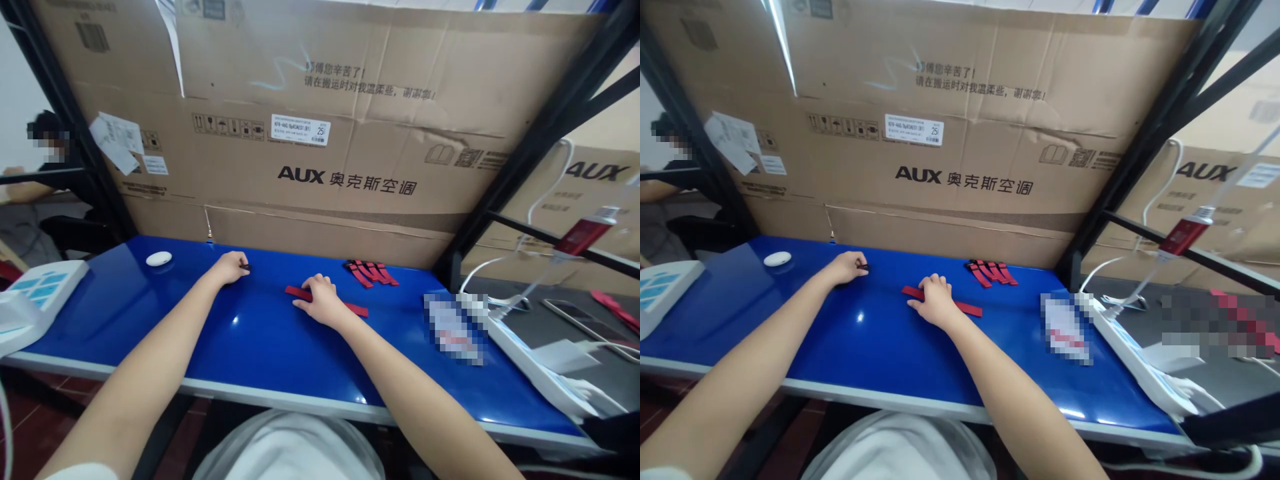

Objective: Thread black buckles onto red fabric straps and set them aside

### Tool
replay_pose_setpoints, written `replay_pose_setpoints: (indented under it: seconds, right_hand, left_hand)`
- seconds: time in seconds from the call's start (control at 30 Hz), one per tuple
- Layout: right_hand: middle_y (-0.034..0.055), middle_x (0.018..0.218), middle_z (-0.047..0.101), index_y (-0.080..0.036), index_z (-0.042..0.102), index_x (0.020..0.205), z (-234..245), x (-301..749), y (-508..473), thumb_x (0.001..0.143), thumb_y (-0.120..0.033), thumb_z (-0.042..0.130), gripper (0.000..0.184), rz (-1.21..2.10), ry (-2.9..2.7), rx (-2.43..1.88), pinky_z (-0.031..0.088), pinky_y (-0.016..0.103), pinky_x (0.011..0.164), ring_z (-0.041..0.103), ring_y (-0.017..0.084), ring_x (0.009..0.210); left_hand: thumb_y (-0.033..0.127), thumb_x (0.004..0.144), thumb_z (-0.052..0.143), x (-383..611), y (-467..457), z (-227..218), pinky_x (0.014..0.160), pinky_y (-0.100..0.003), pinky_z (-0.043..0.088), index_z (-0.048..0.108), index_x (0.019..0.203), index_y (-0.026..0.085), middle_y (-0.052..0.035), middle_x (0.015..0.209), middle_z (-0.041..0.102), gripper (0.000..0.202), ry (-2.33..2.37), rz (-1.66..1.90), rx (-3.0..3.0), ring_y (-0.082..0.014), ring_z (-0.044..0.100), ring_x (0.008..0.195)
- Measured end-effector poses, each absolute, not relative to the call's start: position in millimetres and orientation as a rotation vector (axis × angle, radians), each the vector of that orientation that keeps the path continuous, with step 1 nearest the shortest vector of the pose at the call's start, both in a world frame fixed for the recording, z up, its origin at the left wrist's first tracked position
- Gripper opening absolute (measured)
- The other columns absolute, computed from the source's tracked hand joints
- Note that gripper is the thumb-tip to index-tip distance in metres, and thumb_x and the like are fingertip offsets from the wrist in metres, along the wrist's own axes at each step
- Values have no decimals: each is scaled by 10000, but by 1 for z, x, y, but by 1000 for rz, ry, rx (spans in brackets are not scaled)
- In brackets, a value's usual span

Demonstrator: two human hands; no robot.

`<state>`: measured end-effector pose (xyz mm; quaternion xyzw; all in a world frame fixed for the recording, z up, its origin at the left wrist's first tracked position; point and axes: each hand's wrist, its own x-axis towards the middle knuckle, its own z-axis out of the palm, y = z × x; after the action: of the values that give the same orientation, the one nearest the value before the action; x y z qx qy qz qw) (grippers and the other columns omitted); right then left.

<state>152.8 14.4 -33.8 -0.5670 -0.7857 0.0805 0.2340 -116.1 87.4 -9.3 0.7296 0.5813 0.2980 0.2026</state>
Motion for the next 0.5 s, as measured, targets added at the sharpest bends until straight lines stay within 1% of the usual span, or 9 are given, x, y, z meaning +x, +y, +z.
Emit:
replay_pose_setpoints:
  seconds: [0.07,0.13,0.17,0.23,0.3,0.33,0.4,0.5]
  right_hand:
    - [107,1079,588,-192,622,939,-37,149,18,779,-353,704,241,263,-2112,-1606,369,402,879,492,287,1060]
    - [73,947,623,-192,597,865,-37,152,21,784,-261,682,136,391,-2079,-1606,390,375,841,543,252,967]
    - [51,866,628,-193,580,852,-36,156,22,786,-227,664,113,499,-2057,-1577,406,350,801,567,225,886]
    - [15,753,623,-192,560,857,-33,167,23,801,-188,616,79,765,-1994,-1452,427,297,711,589,179,737]
    - [4,693,627,-185,566,857,-28,178,23,827,-200,575,35,993,-1924,-1298,433,263,650,604,159,657]
    - [1,666,630,-182,574,854,-26,183,22,841,-221,560,44,1065,-1905,-1237,436,256,638,610,155,635]
    - [-8,619,623,-181,585,840,-20,190,20,862,-279,541,109,1126,-1910,-1156,438,249,622,607,147,589]
    - [-12,657,616,-183,583,795,-12,193,16,865,-336,537,174,1125,-1964,-1071,435,246,588,571,121,528]
  left_hand:
    - [298,786,739,-99,91,-13,831,-394,529,680,981,141,-71,953,679,257,1580,810,2041,-220,640,891]
    - [288,693,803,-81,89,-13,781,-357,527,713,851,153,-45,788,687,227,1416,815,2015,-207,646,789]
    - [325,700,793,-72,85,-12,760,-348,531,723,875,157,-48,797,697,253,1281,811,1967,-199,649,767]
    - [405,736,756,-58,73,-9,762,-356,543,725,984,148,-71,875,711,359,1039,796,1819,-193,662,773]
    - [434,756,741,-47,60,-5,796,-371,551,697,1094,141,-82,912,707,450,876,802,1675,-194,672,812]
    - [429,755,748,-42,55,-4,802,-370,554,680,1131,144,-78,909,702,477,827,821,1622,-189,674,818]
    - [399,742,770,-34,46,-3,762,-342,563,659,1162,158,-66,907,689,496,770,873,1558,-170,668,795]
    - [351,700,809,-23,40,-4,646,-282,549,672,1096,155,-64,946,674,462,756,961,1527,-146,646,748]
